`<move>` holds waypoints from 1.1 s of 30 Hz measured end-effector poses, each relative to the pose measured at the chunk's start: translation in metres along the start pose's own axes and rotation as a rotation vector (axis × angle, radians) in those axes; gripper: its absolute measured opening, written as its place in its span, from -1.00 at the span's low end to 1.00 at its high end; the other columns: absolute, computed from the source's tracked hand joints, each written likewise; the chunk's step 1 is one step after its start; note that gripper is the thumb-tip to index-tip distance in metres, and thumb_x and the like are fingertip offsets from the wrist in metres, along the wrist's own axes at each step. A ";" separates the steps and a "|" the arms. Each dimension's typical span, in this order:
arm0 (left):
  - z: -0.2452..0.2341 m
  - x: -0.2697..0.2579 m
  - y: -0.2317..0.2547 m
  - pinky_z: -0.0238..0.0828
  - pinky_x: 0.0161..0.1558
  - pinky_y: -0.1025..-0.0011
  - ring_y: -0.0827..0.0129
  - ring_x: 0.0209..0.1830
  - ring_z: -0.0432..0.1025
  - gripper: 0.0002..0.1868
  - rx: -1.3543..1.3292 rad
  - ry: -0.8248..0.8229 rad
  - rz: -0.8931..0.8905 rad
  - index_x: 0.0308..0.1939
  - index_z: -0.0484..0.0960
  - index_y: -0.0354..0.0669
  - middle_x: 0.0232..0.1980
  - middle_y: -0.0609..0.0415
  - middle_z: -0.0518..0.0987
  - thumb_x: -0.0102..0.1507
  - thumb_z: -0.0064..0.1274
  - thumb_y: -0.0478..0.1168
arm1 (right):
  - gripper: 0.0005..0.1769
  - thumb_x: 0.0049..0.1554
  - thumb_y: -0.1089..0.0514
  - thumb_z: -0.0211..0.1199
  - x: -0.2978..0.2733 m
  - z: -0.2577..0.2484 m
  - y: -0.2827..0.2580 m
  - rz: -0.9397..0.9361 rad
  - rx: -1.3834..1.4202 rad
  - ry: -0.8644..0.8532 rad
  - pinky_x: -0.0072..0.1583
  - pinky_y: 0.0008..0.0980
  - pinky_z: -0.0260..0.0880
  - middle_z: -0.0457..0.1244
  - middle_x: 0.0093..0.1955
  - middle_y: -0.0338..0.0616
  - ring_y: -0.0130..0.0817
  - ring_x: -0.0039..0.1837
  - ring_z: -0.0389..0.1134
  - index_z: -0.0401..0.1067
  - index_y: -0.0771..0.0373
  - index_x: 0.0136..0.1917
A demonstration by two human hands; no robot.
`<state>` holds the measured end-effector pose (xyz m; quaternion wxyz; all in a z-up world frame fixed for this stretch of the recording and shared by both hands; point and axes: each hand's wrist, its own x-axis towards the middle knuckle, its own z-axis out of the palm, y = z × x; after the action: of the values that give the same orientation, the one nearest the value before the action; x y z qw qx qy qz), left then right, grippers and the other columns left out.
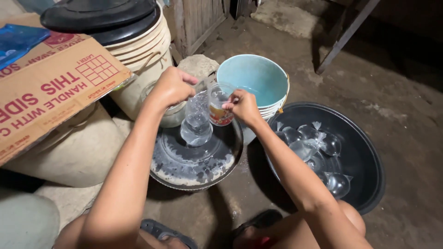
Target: The recorder is filling small plastic bags with liquid from a container using a small cup and then tying the bags closed.
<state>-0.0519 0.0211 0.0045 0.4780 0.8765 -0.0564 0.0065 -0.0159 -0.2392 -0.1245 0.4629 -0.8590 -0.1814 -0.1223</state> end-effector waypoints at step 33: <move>0.018 0.059 -0.015 0.42 -0.45 0.39 0.36 -0.53 0.50 -0.70 -0.040 0.030 -0.099 -0.19 0.74 -0.37 -0.41 -0.07 0.65 -0.01 0.23 -0.44 | 0.22 -0.34 -0.02 0.63 0.002 -0.078 -0.108 -0.193 -0.228 0.216 0.34 0.06 0.21 0.19 0.34 0.13 0.20 0.38 0.18 0.09 0.21 0.48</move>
<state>0.0076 0.0085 -0.0140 0.4960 0.8683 -0.0059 -0.0051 -0.0632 -0.2501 -0.0004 0.3654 -0.8663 -0.1971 -0.2776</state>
